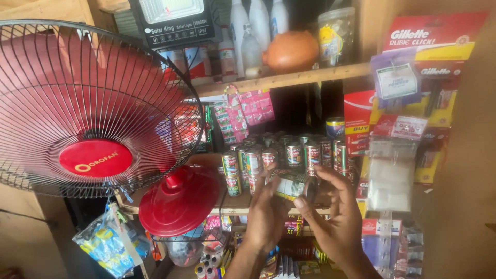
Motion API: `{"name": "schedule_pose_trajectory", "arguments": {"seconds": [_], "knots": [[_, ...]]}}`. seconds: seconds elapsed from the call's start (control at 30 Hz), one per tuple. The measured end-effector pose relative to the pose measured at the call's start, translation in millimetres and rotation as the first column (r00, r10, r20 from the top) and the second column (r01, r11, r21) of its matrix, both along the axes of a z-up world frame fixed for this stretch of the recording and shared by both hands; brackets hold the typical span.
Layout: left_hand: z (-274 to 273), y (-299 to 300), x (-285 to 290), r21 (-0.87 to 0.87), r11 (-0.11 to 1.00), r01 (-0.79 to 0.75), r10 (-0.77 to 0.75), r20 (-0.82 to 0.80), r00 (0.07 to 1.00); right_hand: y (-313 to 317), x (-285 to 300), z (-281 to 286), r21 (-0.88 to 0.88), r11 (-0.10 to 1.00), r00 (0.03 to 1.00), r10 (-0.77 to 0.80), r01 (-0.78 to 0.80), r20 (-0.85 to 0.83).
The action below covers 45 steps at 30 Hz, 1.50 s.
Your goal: Organizing various canned food items on a shelf and in a box.
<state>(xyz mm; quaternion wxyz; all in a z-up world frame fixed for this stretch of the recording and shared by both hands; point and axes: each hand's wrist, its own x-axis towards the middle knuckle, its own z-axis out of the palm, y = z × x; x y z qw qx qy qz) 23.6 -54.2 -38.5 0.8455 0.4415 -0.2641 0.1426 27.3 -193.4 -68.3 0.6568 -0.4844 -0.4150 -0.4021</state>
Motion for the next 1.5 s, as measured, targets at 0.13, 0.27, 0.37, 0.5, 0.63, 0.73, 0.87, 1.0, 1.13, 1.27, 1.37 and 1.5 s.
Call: {"name": "schedule_pose_trajectory", "arguments": {"seconds": [0.13, 0.27, 0.37, 0.5, 0.63, 0.73, 0.87, 1.0, 1.13, 1.27, 1.37, 1.5], "knots": [[-2.1, 0.3, -4.5, -0.162, 0.968, 0.192, -0.2, -0.034, 0.979, -4.3, -24.4, 17.9, -0.275, 0.86, 0.898, -0.439, 0.43, 0.03], [-0.1, 2.8, -5.4, -0.224, 0.949, 0.222, -0.235, -0.034, 0.971, 1.0, -19.7, 9.1, -0.322, 0.833, 0.891, -0.443, 0.45, 0.099], [-1.3, 6.1, -7.4, -0.279, 0.928, 0.249, -0.265, -0.022, 0.964, 10.1, -23.4, 6.0, -0.21, 0.811, 0.804, -0.436, 0.546, 0.405], [-8.7, 12.9, -0.5, -0.138, 0.948, 0.288, -0.281, 0.071, 0.957, 10.9, -3.8, -16.9, -0.163, 0.763, 0.724, -0.49, 0.626, 0.486], [-1.1, 17.1, -14.2, 0.007, 0.982, 0.187, -0.186, -0.051, 0.981, 3.7, 9.0, -27.6, -0.119, 0.822, 0.747, -0.433, 0.557, 0.504], [-2.5, 18.4, -13.6, 0.054, 0.983, 0.175, -0.171, -0.075, 0.983, 0.9, 2.6, -19.6, -0.11, 0.812, 0.721, -0.437, 0.573, 0.537], [-3.5, 19.9, -12.3, -0.016, 0.944, 0.329, -0.329, -0.013, 0.944, 0.1, 5.4, -27.2, -0.105, 0.858, 0.778, -0.397, 0.504, 0.487], [-4.4, 25.3, -6.7, 0.076, 0.983, 0.169, -0.182, 0.22, 0.958, 0.7, 13.5, -41.4, -0.168, 0.907, 0.892, -0.32, 0.386, 0.32], [0.1, 19.6, -11.8, 0.194, 0.979, 0.063, -0.105, 0.218, 0.97, 8.7, 14.4, -30.5, -0.187, 0.972, 0.979, -0.11, 0.143, 0.174], [-2.8, 12.9, -9.4, 0.331, 0.939, -0.092, -0.035, 0.36, 0.932, 4.8, 30.8, -32.7, -0.224, 0.955, 0.98, -0.201, 0.193, -0.011], [2.3, 12.8, 1.4, 0.353, 0.932, -0.086, -0.032, 0.315, 0.949, 1.6, 41.1, -24.4, -0.242, 0.912, 0.94, -0.297, 0.332, 0.167], [29.4, 9.0, 14.8, 0.435, 0.843, -0.315, 0.081, 0.477, 0.875, -4.9, 89.5, -20.7, -0.241, 0.859, 0.891, -0.421, 0.452, 0.169]]}}
